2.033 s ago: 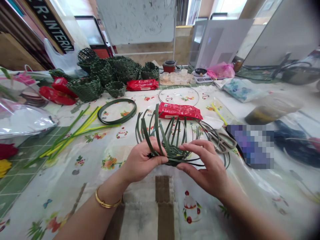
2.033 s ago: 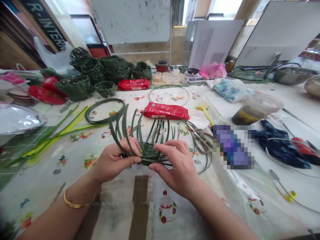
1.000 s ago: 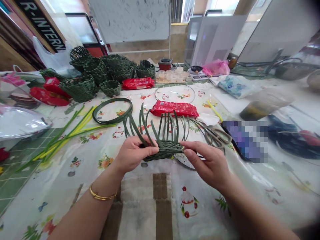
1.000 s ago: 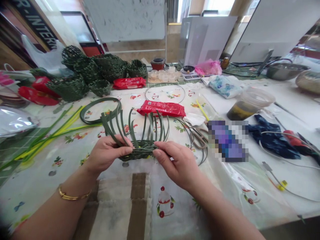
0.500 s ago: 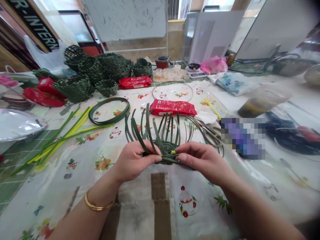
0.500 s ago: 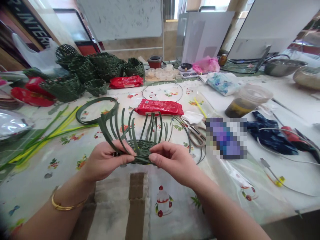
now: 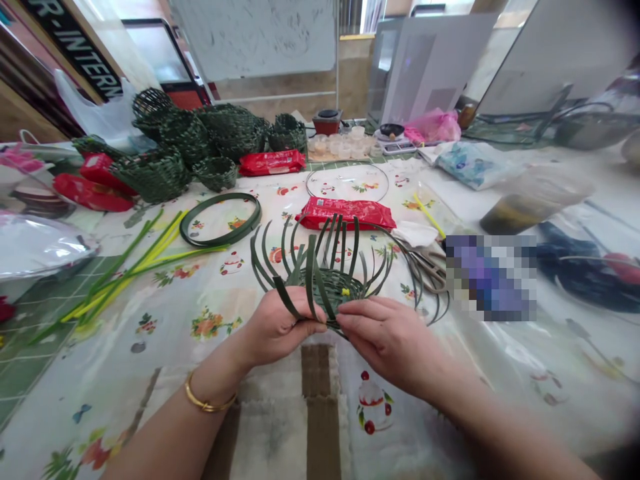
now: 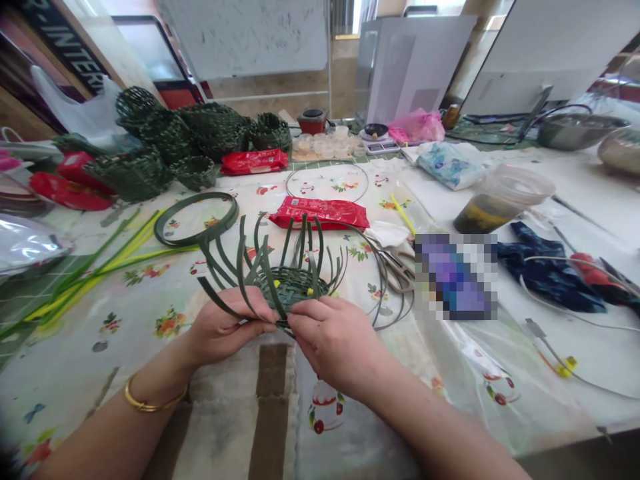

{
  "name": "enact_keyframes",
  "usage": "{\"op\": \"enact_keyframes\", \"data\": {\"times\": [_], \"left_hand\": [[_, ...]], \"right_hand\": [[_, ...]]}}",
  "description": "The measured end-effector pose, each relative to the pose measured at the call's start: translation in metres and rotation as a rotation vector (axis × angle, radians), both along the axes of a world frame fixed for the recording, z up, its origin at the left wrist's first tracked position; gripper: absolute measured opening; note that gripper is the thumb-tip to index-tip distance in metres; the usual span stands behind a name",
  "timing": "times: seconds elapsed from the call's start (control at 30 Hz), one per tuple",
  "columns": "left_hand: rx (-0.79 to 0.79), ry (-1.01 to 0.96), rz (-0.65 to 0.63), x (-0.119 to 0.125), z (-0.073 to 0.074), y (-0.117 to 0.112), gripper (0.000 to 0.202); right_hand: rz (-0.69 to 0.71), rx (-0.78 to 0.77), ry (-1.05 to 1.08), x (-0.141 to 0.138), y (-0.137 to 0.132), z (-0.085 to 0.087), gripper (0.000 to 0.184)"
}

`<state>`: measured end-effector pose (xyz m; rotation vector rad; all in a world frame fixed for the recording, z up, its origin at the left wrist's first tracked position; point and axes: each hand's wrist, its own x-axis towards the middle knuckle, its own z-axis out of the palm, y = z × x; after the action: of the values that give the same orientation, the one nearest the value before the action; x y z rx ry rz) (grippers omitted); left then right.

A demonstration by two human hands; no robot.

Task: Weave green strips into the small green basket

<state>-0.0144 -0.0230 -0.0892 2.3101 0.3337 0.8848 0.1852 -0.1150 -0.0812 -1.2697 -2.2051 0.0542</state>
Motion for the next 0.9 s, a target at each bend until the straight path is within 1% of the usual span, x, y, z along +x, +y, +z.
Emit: {"op": "enact_keyframes", "data": {"times": [0.1, 0.17, 0.27, 0.4, 0.47, 0.53, 0.6, 0.63, 0.7, 0.73, 0.8, 0.9], "left_hand": [[-0.071, -0.008, 0.050, 0.000, -0.002, 0.001, 0.006], [-0.127, 0.002, 0.080, 0.000, -0.003, 0.000, 0.005], [-0.175, 0.031, 0.107, 0.000, -0.004, -0.002, 0.004], [-0.117, 0.091, 0.142, 0.002, -0.003, -0.004, 0.003], [-0.082, 0.116, 0.147, 0.002, -0.002, -0.003, 0.002], [-0.078, 0.101, 0.136, 0.001, 0.000, 0.000, 0.002], [-0.095, 0.057, 0.118, -0.002, 0.001, 0.003, 0.003], [-0.104, 0.037, 0.105, -0.003, 0.002, 0.005, 0.003], [-0.107, 0.005, 0.077, -0.006, 0.001, 0.006, 0.002], [-0.103, -0.006, 0.061, -0.006, 0.001, 0.007, 0.002], [-0.092, -0.026, 0.032, -0.007, 0.000, 0.007, 0.002], [-0.079, -0.047, 0.008, -0.005, -0.001, 0.007, 0.003]], "right_hand": [[0.013, -0.013, -0.021, 0.001, 0.004, -0.004, 0.017], [0.037, -0.046, -0.011, 0.003, 0.005, -0.003, 0.017], [0.084, -0.139, 0.013, 0.005, 0.006, 0.002, 0.020], [0.112, -0.293, 0.030, 0.006, 0.006, 0.004, 0.025], [0.118, -0.342, 0.075, 0.006, 0.006, 0.002, 0.024], [0.087, -0.339, 0.188, 0.006, 0.005, 0.001, 0.023], [-0.018, -0.329, 0.312, 0.006, 0.003, 0.003, 0.021], [-0.085, -0.348, 0.337, 0.006, 0.003, 0.005, 0.020], [-0.183, -0.452, 0.276, 0.008, 0.001, 0.010, 0.025], [-0.189, -0.515, 0.210, 0.009, 0.001, 0.012, 0.028], [-0.134, -0.604, 0.092, 0.012, -0.001, 0.017, 0.028], [-0.052, -0.628, 0.041, 0.016, -0.005, 0.022, 0.016]]}}
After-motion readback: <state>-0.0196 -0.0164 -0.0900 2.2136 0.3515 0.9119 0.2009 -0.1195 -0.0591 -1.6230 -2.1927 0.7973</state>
